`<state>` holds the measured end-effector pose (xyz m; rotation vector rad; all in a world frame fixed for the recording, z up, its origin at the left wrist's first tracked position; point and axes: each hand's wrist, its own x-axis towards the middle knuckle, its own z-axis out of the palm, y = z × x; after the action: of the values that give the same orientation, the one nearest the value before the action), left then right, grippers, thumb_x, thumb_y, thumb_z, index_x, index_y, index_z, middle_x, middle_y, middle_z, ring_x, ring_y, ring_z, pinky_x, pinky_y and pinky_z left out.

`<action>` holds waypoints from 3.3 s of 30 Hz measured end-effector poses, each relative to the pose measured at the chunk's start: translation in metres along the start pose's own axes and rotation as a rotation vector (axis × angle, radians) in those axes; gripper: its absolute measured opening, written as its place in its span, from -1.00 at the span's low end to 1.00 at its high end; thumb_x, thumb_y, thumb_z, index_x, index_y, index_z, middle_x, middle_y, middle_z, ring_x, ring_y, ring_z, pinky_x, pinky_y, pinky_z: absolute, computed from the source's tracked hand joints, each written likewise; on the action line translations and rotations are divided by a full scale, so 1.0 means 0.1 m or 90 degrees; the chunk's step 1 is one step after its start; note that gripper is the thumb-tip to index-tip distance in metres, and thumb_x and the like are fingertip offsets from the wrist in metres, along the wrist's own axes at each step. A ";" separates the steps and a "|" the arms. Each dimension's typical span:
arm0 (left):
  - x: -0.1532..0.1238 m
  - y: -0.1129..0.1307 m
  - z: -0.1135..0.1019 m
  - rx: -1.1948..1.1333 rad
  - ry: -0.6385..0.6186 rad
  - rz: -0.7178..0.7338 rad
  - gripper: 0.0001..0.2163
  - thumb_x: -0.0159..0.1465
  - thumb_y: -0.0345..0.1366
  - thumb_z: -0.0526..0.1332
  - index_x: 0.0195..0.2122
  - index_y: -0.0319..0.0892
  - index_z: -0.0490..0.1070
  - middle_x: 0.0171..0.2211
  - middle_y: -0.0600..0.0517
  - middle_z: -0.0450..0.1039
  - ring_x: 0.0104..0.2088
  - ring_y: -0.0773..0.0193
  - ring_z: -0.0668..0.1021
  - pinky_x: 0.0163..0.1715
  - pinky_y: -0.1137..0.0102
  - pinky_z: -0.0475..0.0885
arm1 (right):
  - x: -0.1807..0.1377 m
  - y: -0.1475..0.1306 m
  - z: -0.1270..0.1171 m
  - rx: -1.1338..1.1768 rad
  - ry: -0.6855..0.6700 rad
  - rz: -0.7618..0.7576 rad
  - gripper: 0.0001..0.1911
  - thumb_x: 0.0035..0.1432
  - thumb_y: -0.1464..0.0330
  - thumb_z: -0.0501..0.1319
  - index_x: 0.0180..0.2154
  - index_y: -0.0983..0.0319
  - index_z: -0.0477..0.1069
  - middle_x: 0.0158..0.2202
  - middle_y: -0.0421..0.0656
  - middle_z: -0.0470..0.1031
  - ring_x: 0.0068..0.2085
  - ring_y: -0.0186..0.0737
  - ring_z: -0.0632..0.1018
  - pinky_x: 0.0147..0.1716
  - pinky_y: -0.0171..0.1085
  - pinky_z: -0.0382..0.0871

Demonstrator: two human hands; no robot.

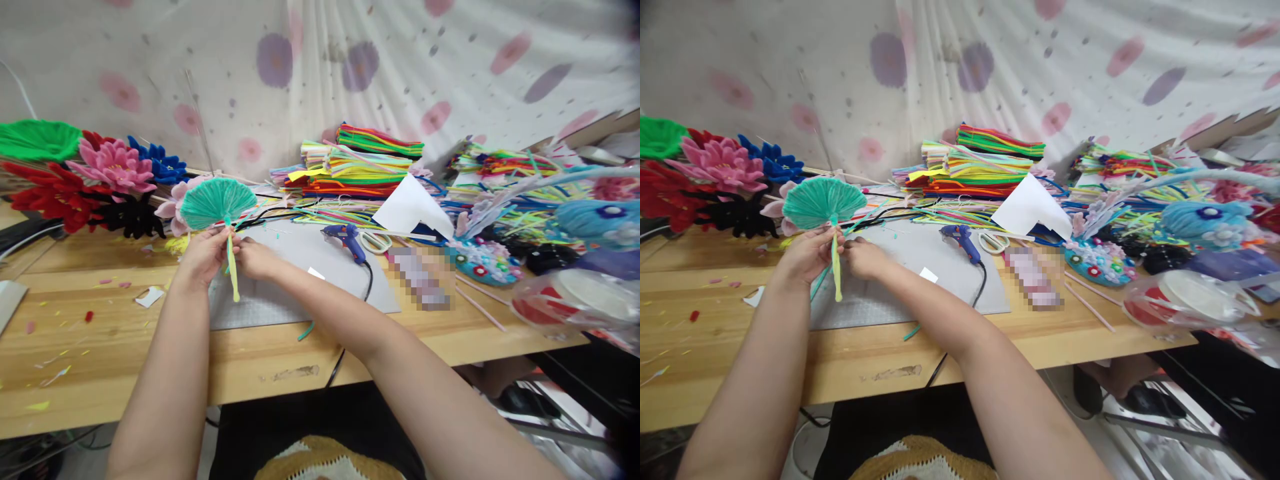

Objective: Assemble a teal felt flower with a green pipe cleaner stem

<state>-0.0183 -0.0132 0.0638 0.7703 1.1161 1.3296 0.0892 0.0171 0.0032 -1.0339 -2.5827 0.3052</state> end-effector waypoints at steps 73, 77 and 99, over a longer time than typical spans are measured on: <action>-0.11 -0.72 0.29 -0.061 -0.110 -0.169 -0.88 0.04 -0.48 0.24 -0.38 -0.24 0.34 -0.36 0.03 0.45 -0.54 0.41 0.51 -0.60 0.48 0.46 | -1.72 1.19 -1.07 -0.015 0.001 0.535 -0.55 -0.09 -0.01 0.16 -0.34 0.23 0.40 -0.40 -0.12 0.46 -0.43 -0.26 0.43 -0.50 -0.33 0.19; -0.09 -0.72 0.27 -0.063 -0.109 -0.176 -0.88 0.04 -0.49 0.24 -0.40 -0.23 0.33 -0.36 0.03 0.45 -0.54 0.41 0.51 -0.59 0.47 0.47 | -1.62 1.25 -0.78 0.070 0.147 0.589 -0.59 -0.03 0.07 0.15 -0.30 0.29 0.40 -0.38 -0.05 0.47 -0.38 -0.20 0.46 -0.42 -0.29 0.26; -0.10 -0.79 0.34 0.035 -0.040 -0.071 -0.78 -0.05 -0.36 0.31 -0.45 -0.23 0.26 -0.55 0.14 0.34 -0.51 0.31 0.55 -0.53 0.48 0.41 | -1.62 0.85 -0.80 0.644 0.161 0.354 -0.65 -0.11 0.12 0.27 -0.49 0.30 0.39 -0.57 -0.22 0.34 -0.61 -0.48 0.26 -0.65 -0.39 0.12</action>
<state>0.0418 -0.0283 0.0038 0.7743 1.1333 1.1779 0.2828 -0.0300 0.0121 -1.1969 -1.4913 1.3283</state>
